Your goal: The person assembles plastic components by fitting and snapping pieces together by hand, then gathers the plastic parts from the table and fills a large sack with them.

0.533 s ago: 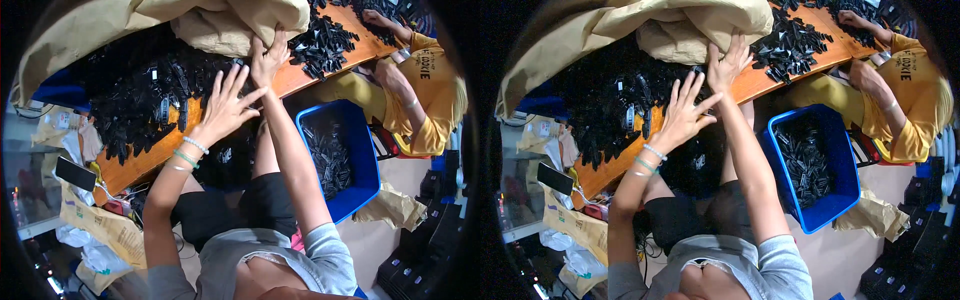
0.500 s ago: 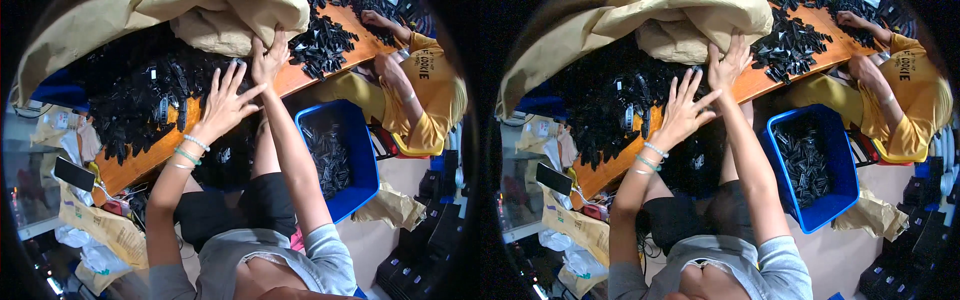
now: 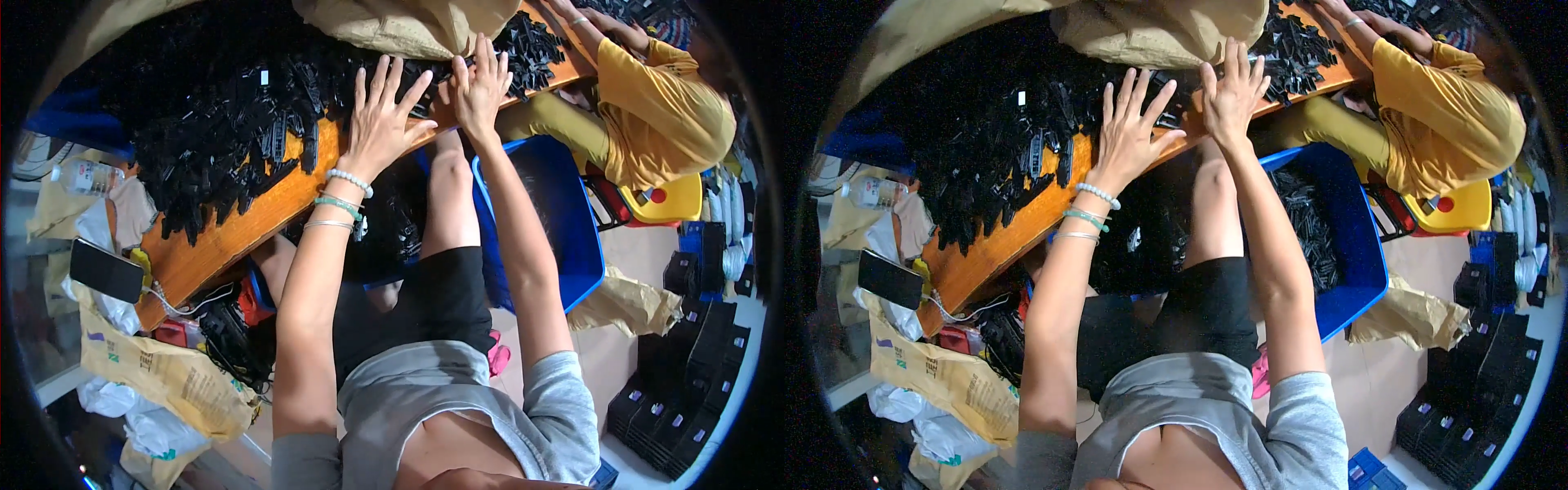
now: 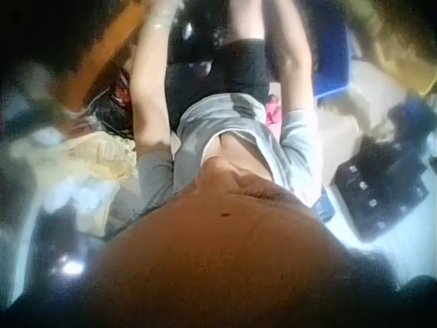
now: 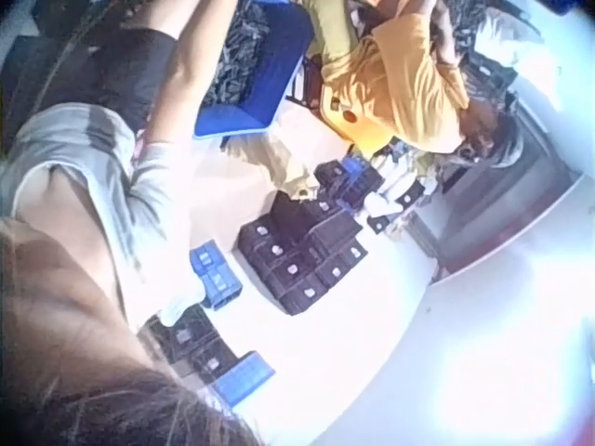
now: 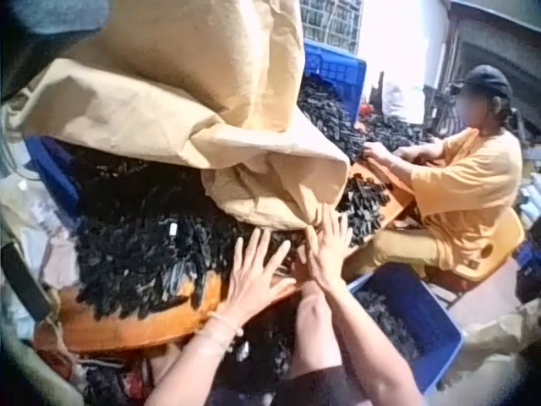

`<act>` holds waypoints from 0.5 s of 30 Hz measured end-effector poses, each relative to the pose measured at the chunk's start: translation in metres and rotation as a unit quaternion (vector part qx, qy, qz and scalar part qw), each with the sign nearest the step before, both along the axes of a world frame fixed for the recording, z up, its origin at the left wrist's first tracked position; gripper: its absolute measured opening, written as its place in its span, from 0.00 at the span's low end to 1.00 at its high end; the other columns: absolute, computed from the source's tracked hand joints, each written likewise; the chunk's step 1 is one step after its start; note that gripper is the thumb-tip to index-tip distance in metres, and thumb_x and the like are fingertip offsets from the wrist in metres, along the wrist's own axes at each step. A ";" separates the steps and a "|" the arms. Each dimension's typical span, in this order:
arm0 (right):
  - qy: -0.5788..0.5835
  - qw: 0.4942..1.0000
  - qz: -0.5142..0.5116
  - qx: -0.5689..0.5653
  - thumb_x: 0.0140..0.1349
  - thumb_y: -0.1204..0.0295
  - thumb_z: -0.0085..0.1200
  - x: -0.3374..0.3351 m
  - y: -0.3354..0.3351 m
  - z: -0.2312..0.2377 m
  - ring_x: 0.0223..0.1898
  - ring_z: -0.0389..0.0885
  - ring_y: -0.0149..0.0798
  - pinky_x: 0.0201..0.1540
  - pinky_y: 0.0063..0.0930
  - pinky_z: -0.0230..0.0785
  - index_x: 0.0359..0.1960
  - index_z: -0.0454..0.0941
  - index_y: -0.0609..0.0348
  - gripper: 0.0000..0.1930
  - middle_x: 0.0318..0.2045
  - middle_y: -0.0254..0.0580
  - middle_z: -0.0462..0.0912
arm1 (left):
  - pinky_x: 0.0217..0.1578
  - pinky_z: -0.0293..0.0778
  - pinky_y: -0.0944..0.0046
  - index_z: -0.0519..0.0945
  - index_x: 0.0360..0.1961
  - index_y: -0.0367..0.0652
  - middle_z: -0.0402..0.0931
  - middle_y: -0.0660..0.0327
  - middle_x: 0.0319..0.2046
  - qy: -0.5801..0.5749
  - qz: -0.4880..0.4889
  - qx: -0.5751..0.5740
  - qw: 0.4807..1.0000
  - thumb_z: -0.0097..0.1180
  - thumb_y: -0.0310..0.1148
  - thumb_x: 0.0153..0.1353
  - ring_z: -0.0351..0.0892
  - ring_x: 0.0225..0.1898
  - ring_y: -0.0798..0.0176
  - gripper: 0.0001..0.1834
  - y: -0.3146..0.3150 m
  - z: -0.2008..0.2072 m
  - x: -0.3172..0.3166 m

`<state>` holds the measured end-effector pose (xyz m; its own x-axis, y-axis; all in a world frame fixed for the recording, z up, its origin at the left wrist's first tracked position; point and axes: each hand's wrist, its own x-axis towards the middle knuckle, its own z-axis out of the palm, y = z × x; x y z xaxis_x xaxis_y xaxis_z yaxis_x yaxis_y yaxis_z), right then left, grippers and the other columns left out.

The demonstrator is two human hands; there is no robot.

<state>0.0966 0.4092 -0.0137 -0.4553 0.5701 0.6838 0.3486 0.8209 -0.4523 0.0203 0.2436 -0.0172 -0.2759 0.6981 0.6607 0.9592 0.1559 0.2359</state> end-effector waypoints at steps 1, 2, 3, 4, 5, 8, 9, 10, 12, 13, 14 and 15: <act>0.002 1.000 0.010 -0.002 0.65 0.54 0.47 0.004 0.000 0.000 0.67 0.51 0.63 0.66 0.62 0.39 0.68 0.58 0.49 0.31 0.66 0.48 0.62 | 0.67 0.42 0.37 0.61 0.68 0.62 0.51 0.50 0.70 -0.008 -0.015 0.002 1.000 0.62 0.55 0.52 0.46 0.71 0.45 0.43 -0.003 -0.002 0.001; -0.007 1.000 0.017 -0.006 0.66 0.54 0.47 0.006 -0.002 0.001 0.66 0.53 0.63 0.66 0.62 0.40 0.68 0.58 0.50 0.31 0.65 0.48 0.64 | 0.67 0.42 0.36 0.61 0.68 0.62 0.51 0.50 0.70 -0.016 -0.029 0.005 0.999 0.62 0.56 0.51 0.46 0.71 0.45 0.43 -0.004 -0.003 0.002; -0.011 1.000 0.029 0.000 0.66 0.54 0.47 0.008 -0.004 0.002 0.66 0.54 0.63 0.66 0.61 0.40 0.68 0.58 0.51 0.31 0.64 0.48 0.65 | 0.67 0.41 0.36 0.60 0.68 0.64 0.50 0.51 0.70 -0.004 -0.031 -0.004 1.000 0.63 0.60 0.47 0.45 0.71 0.45 0.47 -0.005 -0.004 0.002; -0.016 0.999 0.042 0.004 0.66 0.55 0.47 0.011 -0.005 0.003 0.66 0.54 0.63 0.66 0.60 0.41 0.68 0.58 0.51 0.31 0.64 0.49 0.65 | 0.67 0.41 0.36 0.60 0.68 0.64 0.50 0.51 0.70 -0.008 -0.036 -0.003 0.999 0.63 0.60 0.47 0.45 0.71 0.45 0.47 -0.005 -0.005 0.001; -0.007 0.997 0.079 -0.019 0.66 0.56 0.47 0.014 -0.005 0.006 0.65 0.56 0.63 0.66 0.56 0.43 0.67 0.59 0.52 0.30 0.63 0.49 0.67 | 0.67 0.40 0.36 0.60 0.68 0.65 0.50 0.51 0.70 -0.002 -0.037 -0.019 0.999 0.64 0.60 0.45 0.44 0.72 0.46 0.48 -0.006 -0.004 0.000; 0.024 0.998 0.062 -0.019 0.67 0.57 0.46 0.015 -0.018 0.008 0.64 0.59 0.61 0.67 0.51 0.45 0.64 0.63 0.56 0.27 0.61 0.50 0.69 | 0.66 0.39 0.33 0.59 0.69 0.67 0.50 0.52 0.70 -0.017 -0.029 -0.028 0.999 0.67 0.60 0.41 0.42 0.72 0.47 0.52 -0.007 -0.004 -0.004; 0.047 0.997 0.058 -0.029 0.67 0.58 0.46 0.015 -0.023 0.011 0.64 0.59 0.60 0.67 0.49 0.46 0.64 0.64 0.58 0.27 0.61 0.51 0.69 | 0.66 0.39 0.33 0.59 0.68 0.66 0.50 0.51 0.70 -0.017 -0.030 -0.020 0.999 0.67 0.61 0.41 0.43 0.72 0.47 0.52 -0.005 -0.004 -0.003; 0.071 0.995 0.054 -0.040 0.68 0.58 0.46 0.016 -0.028 0.012 0.64 0.59 0.60 0.67 0.48 0.46 0.63 0.64 0.59 0.26 0.61 0.52 0.69 | 0.66 0.39 0.33 0.59 0.68 0.66 0.50 0.51 0.70 -0.017 -0.032 -0.014 0.999 0.67 0.61 0.41 0.43 0.72 0.47 0.51 -0.003 -0.005 -0.002; 0.136 0.985 0.053 -0.095 0.70 0.69 0.42 0.020 -0.048 0.015 0.63 0.63 0.53 0.67 0.37 0.51 0.63 0.64 0.64 0.21 0.60 0.56 0.68 | 0.65 0.40 0.32 0.60 0.68 0.64 0.50 0.52 0.70 -0.012 -0.031 0.007 0.999 0.63 0.63 0.44 0.45 0.72 0.47 0.49 -0.003 -0.006 -0.003; 0.179 0.977 0.059 -0.100 0.70 0.67 0.42 0.022 -0.060 0.013 0.63 0.62 0.56 0.67 0.40 0.49 0.62 0.64 0.66 0.22 0.60 0.58 0.67 | 0.65 0.40 0.32 0.60 0.68 0.64 0.50 0.53 0.70 -0.002 -0.030 0.003 1.000 0.61 0.64 0.46 0.45 0.72 0.48 0.49 -0.004 -0.007 -0.004; 0.225 0.967 0.066 -0.103 0.69 0.65 0.42 0.025 -0.073 0.013 0.63 0.61 0.59 0.67 0.44 0.48 0.61 0.65 0.68 0.23 0.60 0.60 0.67 | 0.65 0.41 0.32 0.60 0.69 0.63 0.51 0.53 0.70 0.011 -0.027 0.000 1.000 0.60 0.64 0.47 0.46 0.72 0.48 0.48 -0.006 -0.007 -0.007; 0.225 0.970 0.039 -0.085 0.70 0.68 0.40 0.034 -0.083 0.005 0.63 0.62 0.57 0.67 0.42 0.49 0.60 0.64 0.69 0.22 0.60 0.61 0.66 | 0.65 0.41 0.32 0.60 0.69 0.62 0.51 0.54 0.70 0.020 -0.027 -0.007 0.999 0.59 0.64 0.48 0.46 0.71 0.49 0.47 -0.006 -0.007 -0.007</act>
